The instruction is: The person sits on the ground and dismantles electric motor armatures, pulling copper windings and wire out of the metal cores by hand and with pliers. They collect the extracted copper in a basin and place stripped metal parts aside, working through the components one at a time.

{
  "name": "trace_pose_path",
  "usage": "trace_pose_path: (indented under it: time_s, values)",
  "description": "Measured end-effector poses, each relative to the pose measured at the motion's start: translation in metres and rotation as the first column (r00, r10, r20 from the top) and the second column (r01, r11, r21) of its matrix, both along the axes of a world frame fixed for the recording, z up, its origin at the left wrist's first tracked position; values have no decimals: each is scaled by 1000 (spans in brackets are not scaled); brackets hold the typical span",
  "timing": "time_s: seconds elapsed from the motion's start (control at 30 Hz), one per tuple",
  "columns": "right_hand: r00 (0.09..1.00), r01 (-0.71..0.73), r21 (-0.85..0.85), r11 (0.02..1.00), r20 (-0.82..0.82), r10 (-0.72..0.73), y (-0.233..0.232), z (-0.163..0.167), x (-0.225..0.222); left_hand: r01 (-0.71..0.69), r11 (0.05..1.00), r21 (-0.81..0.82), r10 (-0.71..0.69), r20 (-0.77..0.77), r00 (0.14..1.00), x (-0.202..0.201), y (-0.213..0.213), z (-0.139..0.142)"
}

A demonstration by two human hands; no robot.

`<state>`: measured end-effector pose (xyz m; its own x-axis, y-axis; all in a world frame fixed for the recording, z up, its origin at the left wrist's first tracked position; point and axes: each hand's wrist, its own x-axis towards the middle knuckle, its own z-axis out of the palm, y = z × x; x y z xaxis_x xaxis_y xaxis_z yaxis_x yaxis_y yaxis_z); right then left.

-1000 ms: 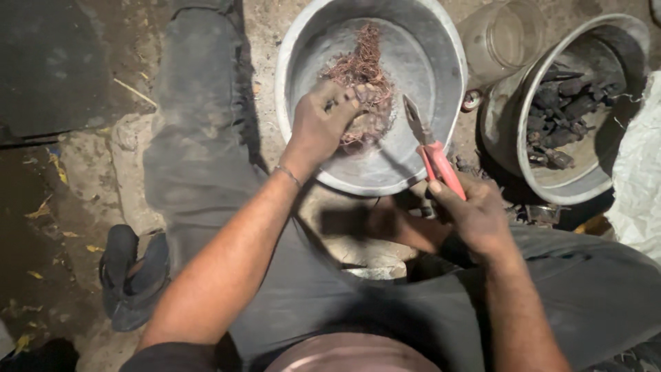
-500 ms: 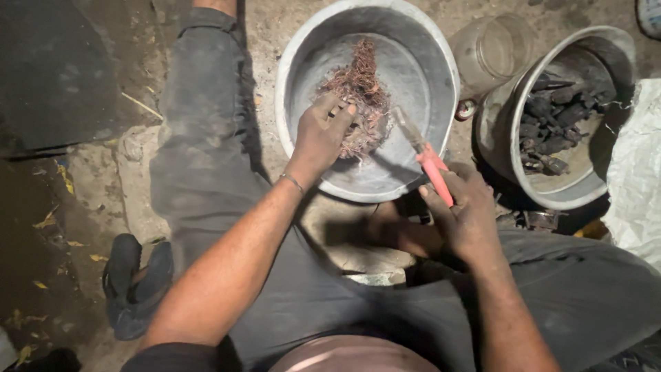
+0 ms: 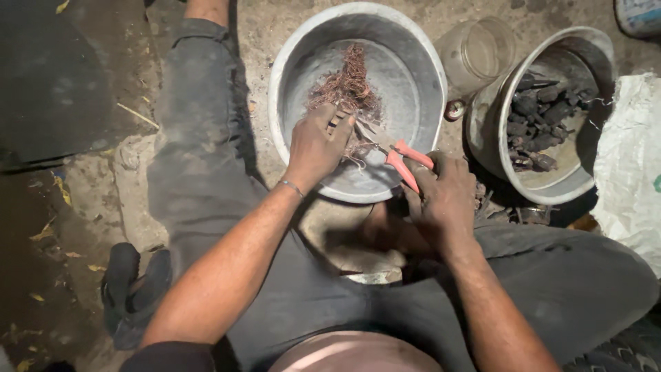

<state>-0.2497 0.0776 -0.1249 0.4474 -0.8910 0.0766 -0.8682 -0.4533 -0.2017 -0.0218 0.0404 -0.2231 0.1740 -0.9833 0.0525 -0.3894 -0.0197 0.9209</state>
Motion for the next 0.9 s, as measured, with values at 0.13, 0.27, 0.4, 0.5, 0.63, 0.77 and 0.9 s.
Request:
trace_pose_path:
  time_s: [0.13,0.27,0.4,0.5,0.63,0.77,0.9]
  values:
    - [990,47,4,999,-134,-46,4,0,-2,31,999,-14,-29,96,995,0,5,6]
    - [991,38,-28,999,-125,-41,5,-2,-2,17,999,41,-20,82,996,0,5,10]
    - [993,33,-62,998,-112,-40,7,-3,-1,8,1000,17,-10,96,995,-2,7,14]
    - [995,61,16,998,-83,-60,10,-3,-2,21,1000,-18,-18,136,990,-2,8,18]
    - [984,95,163,982,133,-117,9,-9,-8,24,997,-68,-17,103,995,3,4,17]
    - [936,1,410,912,320,-144,5,-25,-19,33,999,-20,-37,-289,957,9,-2,8]
    - [797,33,775,631,361,-485,14,-45,-30,163,982,98,-43,-722,690,14,-3,2]
